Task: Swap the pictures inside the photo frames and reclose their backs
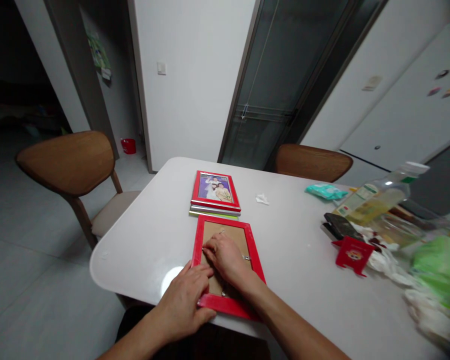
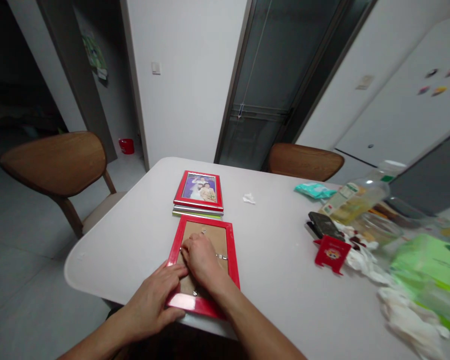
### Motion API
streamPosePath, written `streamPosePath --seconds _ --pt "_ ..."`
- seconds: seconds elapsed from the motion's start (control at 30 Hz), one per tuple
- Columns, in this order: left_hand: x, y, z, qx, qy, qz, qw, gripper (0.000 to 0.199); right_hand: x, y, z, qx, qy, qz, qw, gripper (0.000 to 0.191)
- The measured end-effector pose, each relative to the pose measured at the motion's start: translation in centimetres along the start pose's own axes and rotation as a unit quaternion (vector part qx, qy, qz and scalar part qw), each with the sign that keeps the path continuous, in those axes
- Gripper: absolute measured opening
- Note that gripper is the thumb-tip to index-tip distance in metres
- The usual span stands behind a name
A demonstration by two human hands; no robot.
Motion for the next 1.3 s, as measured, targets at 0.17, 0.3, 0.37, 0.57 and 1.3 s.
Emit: streamPosePath --seconds 0.17,0.3,0.37,0.57,1.3 --pt "0.0 0.0 0.0 0.002 0.000 0.001 1.000 0.040 -0.4 0.0 0.0 0.011 0.013 -0.013 1.000 0.021" --pt "0.0 0.0 0.1 0.005 -0.003 0.002 1.000 0.028 0.2 -0.1 0.2 -0.001 -0.037 -0.007 0.999 0.017" --pt "0.0 0.0 0.1 0.005 -0.005 0.000 1.000 0.027 0.7 -0.4 0.3 -0.001 -0.060 -0.018 0.998 0.016" --pt "0.0 0.0 -0.1 0.005 -0.006 0.012 1.000 0.026 -0.9 0.8 0.3 0.061 -0.015 0.007 0.998 0.018" --pt "-0.2 0.0 -0.4 0.001 -0.033 0.005 0.999 0.037 -6.9 2.5 0.9 0.105 0.084 -0.045 0.990 0.010"
Point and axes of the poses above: each hand's wrist, its own x-axis towards the middle knuckle, its own y-axis out of the back of the hand, z = x × y, the point moved 5 cm from there along x, towards the middle knuckle, and after that the axes turned 7 degrees about z, right-handed, at the moved point
